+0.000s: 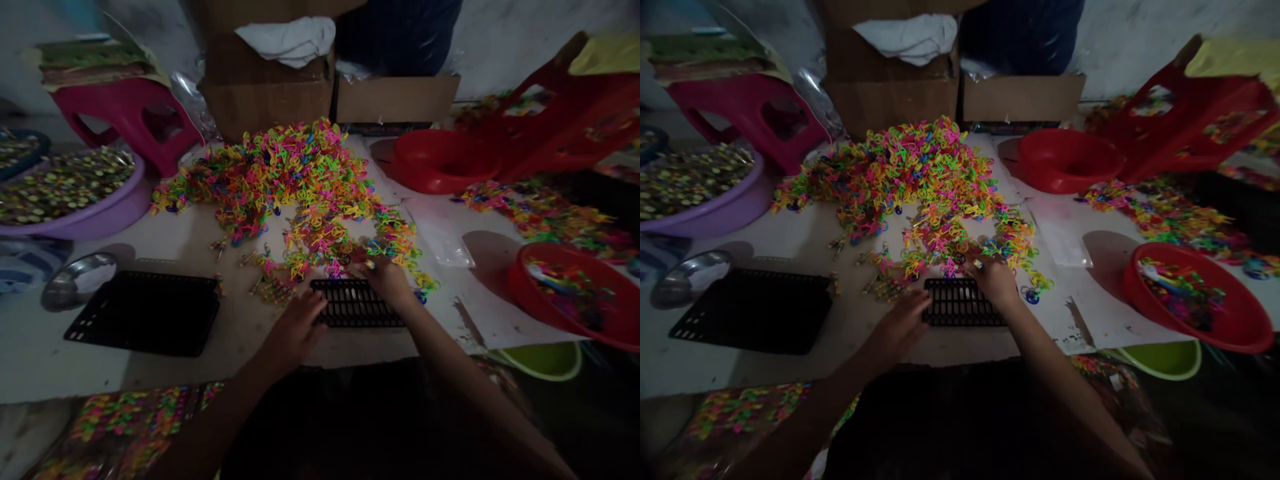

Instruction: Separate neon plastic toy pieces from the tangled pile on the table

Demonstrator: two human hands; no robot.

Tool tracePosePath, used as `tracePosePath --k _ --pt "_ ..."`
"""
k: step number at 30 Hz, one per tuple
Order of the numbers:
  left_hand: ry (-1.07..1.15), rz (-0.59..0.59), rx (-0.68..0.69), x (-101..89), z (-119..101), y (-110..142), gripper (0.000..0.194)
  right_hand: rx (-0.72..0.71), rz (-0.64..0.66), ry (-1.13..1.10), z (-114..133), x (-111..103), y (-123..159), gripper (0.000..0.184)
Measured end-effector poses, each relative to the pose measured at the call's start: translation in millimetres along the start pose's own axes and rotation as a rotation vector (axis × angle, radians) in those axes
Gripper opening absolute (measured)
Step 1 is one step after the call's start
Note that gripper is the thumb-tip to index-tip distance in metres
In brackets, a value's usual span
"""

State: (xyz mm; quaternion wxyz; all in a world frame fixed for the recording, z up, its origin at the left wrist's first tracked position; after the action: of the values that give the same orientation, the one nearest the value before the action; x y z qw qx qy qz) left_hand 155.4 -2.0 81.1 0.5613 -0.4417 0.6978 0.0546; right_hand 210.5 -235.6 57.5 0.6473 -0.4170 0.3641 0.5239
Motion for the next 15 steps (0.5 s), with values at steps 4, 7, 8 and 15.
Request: tracePosePath --k 4,7,8,15 --pt "-0.267 0.198 0.049 67.0 0 34 0.053 -0.004 0.128 0.169 7 31 3 0.026" --pt "-0.280 0.174 -0.014 59.2 -5 59 0.049 -0.106 -0.049 -0.039 10 32 9 0.020" --pt "-0.305 0.167 -0.006 51.8 -8 66 0.048 -0.130 -0.103 -0.168 11 31 12 0.021" --pt "-0.101 -0.052 -0.107 26.2 4 82 0.032 -0.059 0.112 -0.826 45 52 36 0.027"
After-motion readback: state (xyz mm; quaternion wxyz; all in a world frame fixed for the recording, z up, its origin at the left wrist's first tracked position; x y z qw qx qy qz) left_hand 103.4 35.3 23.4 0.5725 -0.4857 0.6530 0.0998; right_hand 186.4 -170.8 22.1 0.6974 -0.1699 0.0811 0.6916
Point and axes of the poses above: each hand's wrist, its own y-axis away from the middle knuckle, its own x-axis out of the palm, z = x × y, the point moved 3 cm from there along -y, towards the middle knuckle, and after that the axes turned 1 degree about z, right-handed, at the moved point
